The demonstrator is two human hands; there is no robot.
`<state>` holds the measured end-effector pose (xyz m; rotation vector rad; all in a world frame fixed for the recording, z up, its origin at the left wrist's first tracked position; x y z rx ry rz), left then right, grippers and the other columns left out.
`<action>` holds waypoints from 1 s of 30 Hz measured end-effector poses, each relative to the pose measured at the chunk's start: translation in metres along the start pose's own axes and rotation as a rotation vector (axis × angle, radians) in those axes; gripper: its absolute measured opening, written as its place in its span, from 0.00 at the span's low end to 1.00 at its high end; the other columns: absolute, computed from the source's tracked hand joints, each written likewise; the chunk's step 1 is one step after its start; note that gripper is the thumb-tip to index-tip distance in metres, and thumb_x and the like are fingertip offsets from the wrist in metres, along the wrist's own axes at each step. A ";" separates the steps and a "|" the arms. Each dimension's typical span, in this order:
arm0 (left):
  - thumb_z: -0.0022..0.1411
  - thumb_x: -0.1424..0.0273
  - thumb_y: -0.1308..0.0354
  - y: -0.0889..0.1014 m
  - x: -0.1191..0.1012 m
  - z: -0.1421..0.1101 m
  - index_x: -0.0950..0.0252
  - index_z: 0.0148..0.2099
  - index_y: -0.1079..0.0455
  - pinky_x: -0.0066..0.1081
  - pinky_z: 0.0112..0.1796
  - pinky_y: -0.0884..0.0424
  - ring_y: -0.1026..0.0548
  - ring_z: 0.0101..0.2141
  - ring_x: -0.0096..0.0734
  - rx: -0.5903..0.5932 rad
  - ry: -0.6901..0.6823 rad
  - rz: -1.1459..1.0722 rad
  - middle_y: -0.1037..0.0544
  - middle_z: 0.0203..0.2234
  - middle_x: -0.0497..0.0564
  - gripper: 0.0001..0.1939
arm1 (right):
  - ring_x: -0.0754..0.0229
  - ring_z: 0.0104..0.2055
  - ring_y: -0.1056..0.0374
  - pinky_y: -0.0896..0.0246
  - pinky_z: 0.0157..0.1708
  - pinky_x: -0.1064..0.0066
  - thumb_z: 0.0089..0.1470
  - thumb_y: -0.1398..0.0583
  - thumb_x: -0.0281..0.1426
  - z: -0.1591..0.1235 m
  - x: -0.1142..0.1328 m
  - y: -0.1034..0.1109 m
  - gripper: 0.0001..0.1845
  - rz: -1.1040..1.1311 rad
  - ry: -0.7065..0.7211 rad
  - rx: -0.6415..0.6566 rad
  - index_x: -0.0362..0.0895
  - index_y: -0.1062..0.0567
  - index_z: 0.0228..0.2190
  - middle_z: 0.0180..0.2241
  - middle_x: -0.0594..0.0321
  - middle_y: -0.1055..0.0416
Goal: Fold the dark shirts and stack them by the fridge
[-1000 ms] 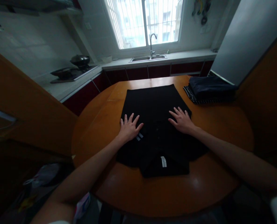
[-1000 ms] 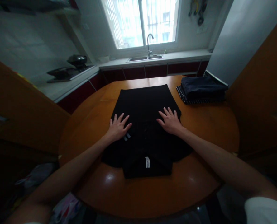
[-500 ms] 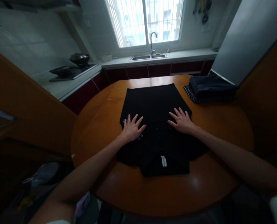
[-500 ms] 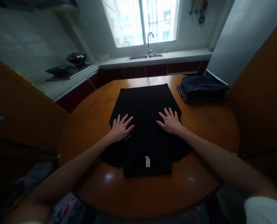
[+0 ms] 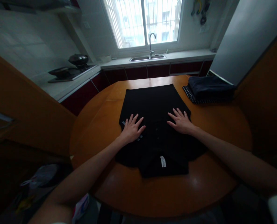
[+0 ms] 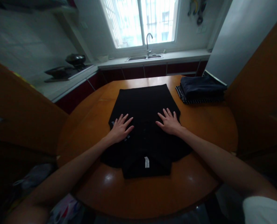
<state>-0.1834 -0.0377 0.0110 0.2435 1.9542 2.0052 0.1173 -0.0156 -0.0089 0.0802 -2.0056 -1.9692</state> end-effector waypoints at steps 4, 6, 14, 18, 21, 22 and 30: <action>0.73 0.48 0.60 -0.003 0.003 0.001 0.56 0.73 0.47 0.60 0.66 0.57 0.61 0.71 0.57 0.023 0.003 -0.016 0.52 0.73 0.55 0.34 | 0.43 0.75 0.72 0.73 0.67 0.38 0.64 0.55 0.56 -0.001 0.000 0.001 0.41 0.009 0.010 -0.002 0.47 0.44 0.69 0.73 0.48 0.61; 0.72 0.47 0.60 -0.003 0.004 0.002 0.56 0.73 0.47 0.59 0.66 0.58 0.61 0.71 0.57 0.029 0.002 -0.019 0.52 0.73 0.55 0.34 | 0.43 0.74 0.72 0.73 0.67 0.38 0.64 0.56 0.56 -0.002 0.000 0.001 0.41 0.012 0.018 -0.005 0.47 0.44 0.69 0.73 0.48 0.61; 0.72 0.47 0.60 -0.003 0.004 0.002 0.56 0.73 0.47 0.60 0.66 0.58 0.61 0.71 0.56 0.040 0.007 -0.026 0.51 0.73 0.54 0.34 | 0.42 0.74 0.70 0.72 0.67 0.38 0.64 0.55 0.56 -0.002 0.001 0.003 0.41 0.015 0.011 -0.002 0.47 0.44 0.69 0.73 0.50 0.59; 0.72 0.48 0.60 -0.002 0.004 0.003 0.56 0.73 0.47 0.60 0.65 0.57 0.61 0.71 0.57 0.041 0.004 -0.022 0.51 0.73 0.54 0.34 | 0.41 0.74 0.69 0.71 0.67 0.37 0.64 0.55 0.55 -0.003 0.002 0.004 0.40 0.020 0.012 0.006 0.47 0.44 0.69 0.73 0.50 0.58; 0.73 0.48 0.60 -0.002 0.003 0.002 0.57 0.73 0.47 0.60 0.65 0.58 0.61 0.71 0.57 0.044 0.000 -0.025 0.51 0.72 0.55 0.34 | 0.41 0.74 0.69 0.71 0.67 0.37 0.64 0.55 0.55 -0.003 0.002 0.004 0.40 0.019 0.012 0.008 0.47 0.44 0.69 0.73 0.50 0.58; 0.73 0.48 0.60 -0.002 0.003 0.002 0.57 0.73 0.47 0.60 0.65 0.58 0.61 0.71 0.57 0.044 0.001 -0.026 0.51 0.72 0.55 0.34 | 0.41 0.74 0.69 0.72 0.67 0.37 0.64 0.55 0.55 -0.003 0.002 0.005 0.40 0.019 0.012 0.007 0.47 0.43 0.69 0.73 0.50 0.59; 0.72 0.47 0.61 -0.002 0.004 0.002 0.56 0.73 0.47 0.59 0.66 0.58 0.61 0.71 0.56 0.040 0.000 -0.026 0.51 0.73 0.54 0.34 | 0.42 0.74 0.69 0.71 0.67 0.37 0.64 0.55 0.55 -0.003 0.002 0.005 0.40 0.024 0.018 -0.002 0.47 0.43 0.69 0.73 0.49 0.58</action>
Point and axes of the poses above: each hand's wrist, its own z-axis towards the middle knuckle, its own y-axis out of the back of the hand, x = y × z, the point moved 3 cm from there along z, towards the middle knuckle
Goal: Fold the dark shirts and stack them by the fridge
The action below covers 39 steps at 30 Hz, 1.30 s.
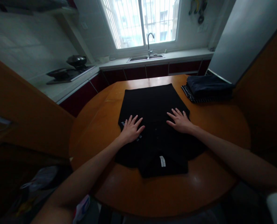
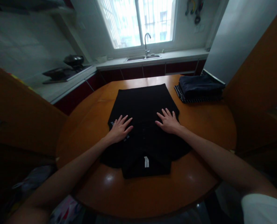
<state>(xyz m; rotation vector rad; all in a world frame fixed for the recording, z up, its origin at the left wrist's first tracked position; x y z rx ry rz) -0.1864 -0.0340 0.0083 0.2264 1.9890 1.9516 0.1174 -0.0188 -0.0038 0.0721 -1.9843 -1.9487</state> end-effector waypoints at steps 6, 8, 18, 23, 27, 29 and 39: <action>0.73 0.51 0.58 0.002 -0.003 -0.002 0.57 0.73 0.47 0.59 0.66 0.58 0.59 0.71 0.54 -0.040 -0.025 0.000 0.51 0.72 0.55 0.32 | 0.41 0.74 0.69 0.71 0.67 0.37 0.64 0.55 0.54 0.002 -0.002 -0.003 0.40 0.003 -0.001 0.003 0.47 0.43 0.69 0.73 0.50 0.58; 0.74 0.53 0.57 0.006 -0.010 -0.004 0.59 0.73 0.47 0.57 0.66 0.57 0.58 0.71 0.51 -0.064 -0.100 -0.004 0.49 0.72 0.55 0.31 | 0.41 0.74 0.69 0.71 0.67 0.37 0.64 0.54 0.54 0.001 -0.001 -0.003 0.40 0.007 -0.002 -0.007 0.47 0.43 0.69 0.73 0.50 0.59; 0.73 0.58 0.50 0.022 -0.055 -0.032 0.52 0.75 0.55 0.50 0.68 0.58 0.58 0.71 0.40 0.152 -0.602 -0.131 0.50 0.72 0.49 0.33 | 0.44 0.74 0.68 0.69 0.68 0.39 0.66 0.53 0.50 -0.005 0.007 0.011 0.36 0.038 0.096 -0.096 0.46 0.39 0.67 0.72 0.50 0.57; 0.73 0.58 0.49 0.019 -0.053 -0.030 0.50 0.75 0.56 0.48 0.69 0.56 0.57 0.71 0.39 0.165 -0.624 -0.163 0.51 0.72 0.48 0.33 | 0.46 0.74 0.65 0.66 0.68 0.41 0.67 0.53 0.49 -0.003 0.002 0.010 0.34 0.082 0.126 -0.109 0.47 0.38 0.66 0.72 0.51 0.54; 0.74 0.59 0.50 0.020 -0.053 -0.029 0.51 0.74 0.54 0.48 0.69 0.56 0.55 0.71 0.39 0.148 -0.640 -0.180 0.51 0.72 0.48 0.32 | 0.48 0.74 0.63 0.64 0.69 0.46 0.68 0.54 0.48 -0.003 0.003 0.021 0.33 0.172 0.183 -0.139 0.43 0.36 0.65 0.71 0.50 0.52; 0.74 0.60 0.50 0.024 -0.055 -0.033 0.53 0.75 0.54 0.48 0.69 0.56 0.55 0.71 0.38 0.163 -0.638 -0.200 0.50 0.72 0.49 0.32 | 0.49 0.74 0.60 0.61 0.70 0.48 0.68 0.53 0.46 -0.008 0.007 0.035 0.33 0.248 0.232 -0.154 0.42 0.35 0.65 0.70 0.50 0.49; 0.74 0.63 0.53 0.041 -0.068 -0.111 0.53 0.76 0.69 0.47 0.69 0.56 0.57 0.71 0.39 0.299 -0.658 -0.287 0.57 0.73 0.48 0.36 | 0.52 0.73 0.57 0.60 0.71 0.54 0.64 0.44 0.47 -0.130 0.063 0.056 0.38 0.452 0.637 0.251 0.49 0.47 0.70 0.71 0.62 0.53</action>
Point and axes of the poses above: each hand's wrist, its own z-axis towards the middle knuckle, its own y-axis out of the back of the hand, x = y × z, the point moved 3 cm from there along z, towards the middle knuckle
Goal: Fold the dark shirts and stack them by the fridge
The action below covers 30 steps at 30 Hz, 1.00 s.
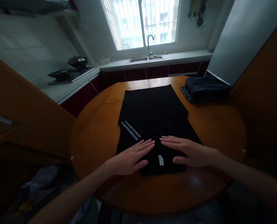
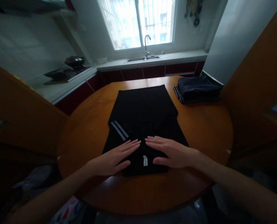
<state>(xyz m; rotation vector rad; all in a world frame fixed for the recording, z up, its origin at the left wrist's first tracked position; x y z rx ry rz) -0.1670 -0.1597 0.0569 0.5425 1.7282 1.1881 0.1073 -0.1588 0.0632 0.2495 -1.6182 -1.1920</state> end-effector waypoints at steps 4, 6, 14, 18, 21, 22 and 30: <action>0.63 0.45 0.41 -0.023 -0.012 -0.019 0.58 0.76 0.70 0.50 0.69 0.59 0.56 0.71 0.49 0.013 0.001 0.048 0.58 0.73 0.57 0.54 | 0.49 0.74 0.62 0.63 0.72 0.52 0.56 0.36 0.51 -0.025 0.001 -0.037 0.52 -0.040 0.022 0.062 0.50 0.54 0.71 0.73 0.58 0.61; 0.63 0.45 0.41 -0.030 -0.014 -0.024 0.58 0.76 0.69 0.50 0.69 0.58 0.55 0.71 0.48 -0.018 0.025 0.080 0.56 0.72 0.57 0.54 | 0.49 0.74 0.62 0.63 0.72 0.52 0.58 0.36 0.48 -0.032 -0.005 -0.048 0.50 -0.082 0.006 0.021 0.50 0.55 0.71 0.72 0.58 0.60; 0.73 0.61 0.47 -0.039 -0.011 -0.031 0.56 0.75 0.55 0.44 0.67 0.45 0.45 0.69 0.40 -0.147 0.039 0.110 0.43 0.70 0.53 0.34 | 0.53 0.69 0.45 0.48 0.68 0.58 0.62 0.38 0.34 -0.040 -0.015 -0.051 0.37 -0.159 0.028 -0.132 0.47 0.43 0.68 0.67 0.55 0.41; 0.74 0.70 0.50 -0.043 -0.005 -0.036 0.57 0.69 0.41 0.45 0.65 0.39 0.35 0.64 0.37 -0.272 0.055 -0.013 0.33 0.65 0.52 0.24 | 0.52 0.65 0.37 0.42 0.65 0.58 0.62 0.39 0.29 -0.042 -0.017 -0.048 0.30 -0.100 -0.071 -0.217 0.46 0.34 0.64 0.63 0.55 0.34; 0.72 0.69 0.47 -0.041 -0.002 -0.035 0.60 0.61 0.30 0.42 0.60 0.32 0.27 0.58 0.37 -0.393 0.183 -0.146 0.24 0.57 0.53 0.18 | 0.52 0.59 0.30 0.36 0.61 0.58 0.62 0.40 0.29 -0.041 -0.020 -0.046 0.24 0.002 -0.167 -0.295 0.46 0.27 0.59 0.58 0.57 0.28; 0.71 0.69 0.45 -0.039 -0.001 -0.033 0.61 0.58 0.27 0.41 0.57 0.29 0.24 0.54 0.37 -0.436 0.244 -0.186 0.22 0.54 0.53 0.16 | 0.52 0.57 0.28 0.33 0.59 0.58 0.62 0.40 0.29 -0.039 -0.021 -0.045 0.23 0.038 -0.196 -0.321 0.46 0.26 0.58 0.55 0.58 0.25; 0.71 0.63 0.48 -0.014 0.013 -0.010 0.64 0.46 0.24 0.31 0.39 0.26 0.20 0.36 0.35 -0.535 0.468 -0.329 0.18 0.36 0.49 0.14 | 0.49 0.54 0.26 0.30 0.54 0.54 0.64 0.44 0.35 -0.009 -0.037 -0.023 0.22 0.077 -0.373 -0.558 0.45 0.27 0.57 0.53 0.55 0.23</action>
Point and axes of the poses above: each hand's wrist, its own z-axis towards the middle knuckle, its own y-axis out of the back of the hand, x = y × z, the point moved 3 cm from there along z, towards the middle knuckle
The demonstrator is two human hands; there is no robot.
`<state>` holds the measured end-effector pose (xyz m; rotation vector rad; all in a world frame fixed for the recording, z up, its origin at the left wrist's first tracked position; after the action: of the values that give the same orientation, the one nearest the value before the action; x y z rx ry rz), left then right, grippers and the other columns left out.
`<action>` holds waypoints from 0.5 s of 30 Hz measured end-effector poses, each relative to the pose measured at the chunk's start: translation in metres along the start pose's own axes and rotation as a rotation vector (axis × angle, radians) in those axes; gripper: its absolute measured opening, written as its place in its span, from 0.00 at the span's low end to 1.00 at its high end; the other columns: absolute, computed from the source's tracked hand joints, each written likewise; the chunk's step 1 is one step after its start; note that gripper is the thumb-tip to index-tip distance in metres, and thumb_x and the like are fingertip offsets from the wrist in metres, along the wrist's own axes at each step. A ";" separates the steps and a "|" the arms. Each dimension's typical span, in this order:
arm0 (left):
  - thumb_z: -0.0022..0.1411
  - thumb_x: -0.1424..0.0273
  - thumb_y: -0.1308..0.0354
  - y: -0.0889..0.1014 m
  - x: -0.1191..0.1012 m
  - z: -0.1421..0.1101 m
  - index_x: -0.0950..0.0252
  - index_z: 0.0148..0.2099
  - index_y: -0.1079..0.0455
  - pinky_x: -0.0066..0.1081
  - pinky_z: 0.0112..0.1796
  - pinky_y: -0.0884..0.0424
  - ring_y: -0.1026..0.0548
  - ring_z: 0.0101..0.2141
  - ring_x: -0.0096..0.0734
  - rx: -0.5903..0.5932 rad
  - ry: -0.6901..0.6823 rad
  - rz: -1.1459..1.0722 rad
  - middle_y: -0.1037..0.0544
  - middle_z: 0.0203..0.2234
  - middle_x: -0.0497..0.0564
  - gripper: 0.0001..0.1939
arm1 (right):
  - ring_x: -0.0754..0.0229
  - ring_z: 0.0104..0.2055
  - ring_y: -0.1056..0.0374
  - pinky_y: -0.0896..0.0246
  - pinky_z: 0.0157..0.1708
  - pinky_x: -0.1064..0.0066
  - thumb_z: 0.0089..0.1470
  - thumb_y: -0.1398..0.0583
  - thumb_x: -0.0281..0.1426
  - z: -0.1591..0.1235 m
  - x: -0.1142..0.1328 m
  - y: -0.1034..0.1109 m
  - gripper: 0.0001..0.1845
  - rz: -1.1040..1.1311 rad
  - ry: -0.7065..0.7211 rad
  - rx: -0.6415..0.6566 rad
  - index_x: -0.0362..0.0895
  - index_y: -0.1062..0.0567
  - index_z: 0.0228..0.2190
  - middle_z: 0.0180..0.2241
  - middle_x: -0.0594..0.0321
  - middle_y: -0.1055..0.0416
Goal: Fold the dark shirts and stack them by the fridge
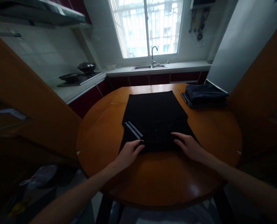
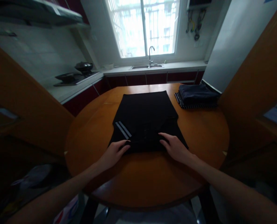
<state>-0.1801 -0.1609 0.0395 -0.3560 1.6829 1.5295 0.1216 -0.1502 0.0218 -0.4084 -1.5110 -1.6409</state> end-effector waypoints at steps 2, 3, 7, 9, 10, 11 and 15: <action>0.72 0.64 0.50 0.002 0.001 0.007 0.64 0.47 0.23 0.30 0.38 0.27 0.20 0.36 0.35 0.017 0.007 0.018 0.18 0.36 0.49 0.15 | 0.48 0.53 0.26 0.30 0.53 0.54 0.65 0.45 0.35 0.008 -0.002 -0.002 0.23 -0.062 -0.027 -0.031 0.45 0.28 0.58 0.52 0.53 0.23; 0.72 0.65 0.50 0.003 0.002 0.010 0.63 0.49 0.24 0.30 0.38 0.27 0.20 0.36 0.35 0.019 0.006 0.029 0.17 0.38 0.49 0.15 | 0.48 0.51 0.25 0.29 0.50 0.54 0.65 0.45 0.35 0.011 -0.003 -0.004 0.23 -0.111 -0.046 -0.045 0.45 0.28 0.59 0.50 0.52 0.22; 0.71 0.66 0.48 0.001 0.011 0.015 0.63 0.59 0.28 0.33 0.39 0.26 0.19 0.37 0.37 -0.017 0.052 0.176 0.17 0.40 0.52 0.18 | 0.49 0.37 0.21 0.28 0.35 0.61 0.64 0.44 0.37 0.016 -0.006 -0.009 0.23 -0.362 -0.109 -0.061 0.47 0.30 0.59 0.35 0.57 0.19; 0.71 0.66 0.47 -0.001 0.015 0.014 0.64 0.60 0.28 0.35 0.40 0.25 0.18 0.37 0.40 -0.048 0.070 0.318 0.17 0.41 0.55 0.19 | 0.51 0.32 0.22 0.30 0.30 0.63 0.64 0.43 0.38 0.017 -0.006 -0.010 0.23 -0.473 -0.114 -0.053 0.47 0.30 0.59 0.31 0.60 0.20; 0.71 0.66 0.47 -0.001 0.016 0.014 0.64 0.59 0.28 0.37 0.40 0.25 0.19 0.39 0.41 -0.070 0.053 0.390 0.17 0.42 0.56 0.18 | 0.51 0.31 0.23 0.31 0.29 0.64 0.64 0.43 0.38 0.016 -0.006 -0.010 0.22 -0.520 -0.107 -0.053 0.46 0.30 0.58 0.31 0.60 0.20; 0.72 0.66 0.47 -0.001 0.014 0.013 0.64 0.59 0.28 0.38 0.42 0.25 0.19 0.40 0.42 -0.101 0.014 0.457 0.18 0.43 0.57 0.18 | 0.51 0.31 0.23 0.32 0.28 0.64 0.65 0.43 0.37 0.016 -0.005 -0.010 0.21 -0.560 -0.092 -0.063 0.46 0.30 0.57 0.33 0.59 0.20; 0.73 0.69 0.51 -0.001 -0.006 0.009 0.64 0.62 0.32 0.44 0.52 0.29 0.25 0.52 0.43 -0.215 -0.277 0.617 0.24 0.53 0.60 0.19 | 0.49 0.41 0.24 0.30 0.37 0.61 0.66 0.46 0.33 0.011 0.007 -0.008 0.16 -0.668 0.058 -0.162 0.42 0.26 0.52 0.41 0.51 0.22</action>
<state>-0.1722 -0.1549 0.0440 0.2918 1.4779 2.1012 0.1080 -0.1433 0.0243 0.0824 -1.5689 -2.2735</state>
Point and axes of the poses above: each hand's wrist, its own z-axis towards the middle knuckle, its own y-axis out of the back of the hand, x = y × z, the point moved 3 cm from there along z, towards the middle knuckle
